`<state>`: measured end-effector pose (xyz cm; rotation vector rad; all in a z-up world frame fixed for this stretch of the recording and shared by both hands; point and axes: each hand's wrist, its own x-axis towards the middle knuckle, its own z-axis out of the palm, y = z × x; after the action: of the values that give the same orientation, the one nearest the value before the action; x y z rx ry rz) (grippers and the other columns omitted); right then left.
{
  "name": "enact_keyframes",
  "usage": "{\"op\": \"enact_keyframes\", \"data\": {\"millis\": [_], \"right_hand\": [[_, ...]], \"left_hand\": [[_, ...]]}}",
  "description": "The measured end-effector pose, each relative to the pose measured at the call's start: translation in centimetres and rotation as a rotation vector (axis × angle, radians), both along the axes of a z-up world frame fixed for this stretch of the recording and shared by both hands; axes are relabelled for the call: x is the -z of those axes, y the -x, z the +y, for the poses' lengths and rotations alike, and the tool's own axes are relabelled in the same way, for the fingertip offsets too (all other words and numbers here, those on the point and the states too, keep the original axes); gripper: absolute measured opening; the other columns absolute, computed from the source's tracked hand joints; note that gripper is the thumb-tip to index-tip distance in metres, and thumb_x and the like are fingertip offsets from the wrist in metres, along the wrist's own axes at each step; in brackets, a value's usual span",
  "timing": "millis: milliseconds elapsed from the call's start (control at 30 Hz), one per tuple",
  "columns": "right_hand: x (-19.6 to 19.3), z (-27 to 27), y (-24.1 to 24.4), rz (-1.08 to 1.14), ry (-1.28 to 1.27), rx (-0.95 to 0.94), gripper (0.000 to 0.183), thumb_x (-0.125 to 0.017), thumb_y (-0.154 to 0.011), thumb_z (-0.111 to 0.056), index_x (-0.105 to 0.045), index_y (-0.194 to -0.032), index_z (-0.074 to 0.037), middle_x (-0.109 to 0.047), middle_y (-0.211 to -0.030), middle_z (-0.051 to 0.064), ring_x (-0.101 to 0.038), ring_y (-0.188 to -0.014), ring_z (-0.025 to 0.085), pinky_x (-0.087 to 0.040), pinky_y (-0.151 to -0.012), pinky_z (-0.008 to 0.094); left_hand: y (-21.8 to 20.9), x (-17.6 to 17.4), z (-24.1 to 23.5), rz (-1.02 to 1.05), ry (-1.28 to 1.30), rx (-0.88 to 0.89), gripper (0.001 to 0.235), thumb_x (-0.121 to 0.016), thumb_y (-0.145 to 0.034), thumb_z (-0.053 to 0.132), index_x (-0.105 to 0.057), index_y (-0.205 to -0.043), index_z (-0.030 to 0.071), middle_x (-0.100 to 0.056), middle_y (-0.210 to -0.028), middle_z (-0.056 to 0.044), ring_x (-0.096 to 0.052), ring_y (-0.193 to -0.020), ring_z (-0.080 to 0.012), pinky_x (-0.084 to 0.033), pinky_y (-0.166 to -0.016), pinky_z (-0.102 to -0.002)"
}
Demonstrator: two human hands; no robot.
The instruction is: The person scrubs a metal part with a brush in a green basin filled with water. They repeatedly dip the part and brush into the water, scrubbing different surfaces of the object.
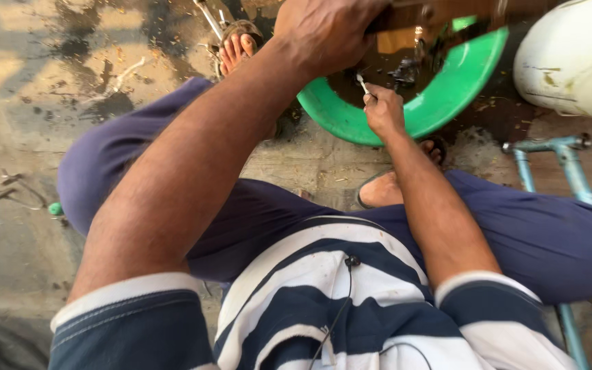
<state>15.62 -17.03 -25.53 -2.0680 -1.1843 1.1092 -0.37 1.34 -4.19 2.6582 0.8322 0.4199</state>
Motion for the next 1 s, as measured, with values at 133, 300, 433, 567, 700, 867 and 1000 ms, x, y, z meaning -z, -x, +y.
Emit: {"op": "enact_keyframes", "data": {"millis": [133,300,433,567,700,867,1000], "right_hand": [[0.3,-1.8,1.1,-0.16,-0.165,0.115,0.031,-0.066,-0.097,-0.008,-0.075,-0.127,-0.004,-0.075,-0.092,0.016,-0.071,-0.075,0.02,-0.055,-0.07,0.037],[2.4,-0.9,2.7,0.306,-0.054,0.189,0.027,-0.059,-0.105,-0.016,-0.068,-0.125,0.0,-0.07,-0.088,0.007,-0.065,-0.07,0.012,-0.055,-0.065,0.032],[6.3,0.4,1.5,0.401,-0.074,0.116,0.035,-0.061,-0.102,-0.017,-0.059,-0.133,0.0,-0.069,-0.092,0.007,-0.065,-0.078,0.015,-0.055,-0.068,0.033],[8.4,0.5,0.7,0.413,-0.134,-0.476,0.058,-0.067,-0.094,-0.013,-0.044,-0.145,0.003,-0.068,-0.097,0.009,-0.066,-0.085,0.018,-0.054,-0.071,0.035],[5.1,-0.6,2.7,-0.231,-0.539,0.021,0.02,-0.065,-0.101,-0.011,-0.064,-0.119,-0.004,-0.068,-0.099,0.014,-0.067,-0.09,0.029,-0.055,-0.08,0.044],[2.2,-1.3,4.3,0.152,-0.18,0.17,0.014,-0.061,-0.104,-0.014,-0.07,-0.109,-0.004,-0.065,-0.075,0.012,-0.066,-0.068,0.027,-0.053,-0.068,0.044],[3.2,0.9,1.9,-0.102,-0.182,0.144,0.018,-0.061,-0.102,-0.016,-0.071,-0.107,-0.002,-0.068,-0.084,0.016,-0.067,-0.077,0.032,-0.053,-0.074,0.047]], "left_hand": [[2.7,-2.3,0.1,0.053,0.006,0.176,0.023,-0.078,-0.093,0.028,-0.068,-0.11,0.017,-0.072,-0.09,-0.006,-0.069,-0.075,-0.0234,-0.054,-0.062,-0.041],[4.7,-3.3,1.2,0.29,-0.099,0.231,0.026,-0.081,-0.093,0.038,-0.067,-0.103,0.019,-0.067,-0.081,-0.002,-0.063,-0.064,-0.0168,-0.048,-0.052,-0.035],[5.2,-3.9,1.5,0.397,-0.246,0.281,0.034,-0.082,-0.088,0.05,-0.068,-0.101,0.022,-0.067,-0.08,-0.002,-0.063,-0.06,-0.0135,-0.048,-0.049,-0.032],[5.5,-3.9,1.3,0.352,-0.305,0.321,0.035,-0.082,-0.084,0.054,-0.067,-0.094,0.025,-0.066,-0.078,0.001,-0.064,-0.066,-0.0129,-0.05,-0.056,-0.034],[4.4,-4.0,1.8,0.233,-0.264,0.325,0.032,-0.084,-0.085,0.048,-0.067,-0.095,0.023,-0.064,-0.081,0.001,-0.063,-0.07,-0.0141,-0.05,-0.058,-0.035],[4.0,-3.4,0.4,0.124,-0.37,0.282,0.03,-0.084,-0.087,0.045,-0.065,-0.091,0.022,-0.063,-0.083,0.002,-0.063,-0.074,-0.0143,-0.048,-0.056,-0.036],[3.8,-3.6,0.9,0.154,-0.306,0.296,0.032,-0.083,-0.082,0.046,-0.067,-0.094,0.021,-0.064,-0.082,0.002,-0.064,-0.072,-0.0157,-0.05,-0.055,-0.037]]}}
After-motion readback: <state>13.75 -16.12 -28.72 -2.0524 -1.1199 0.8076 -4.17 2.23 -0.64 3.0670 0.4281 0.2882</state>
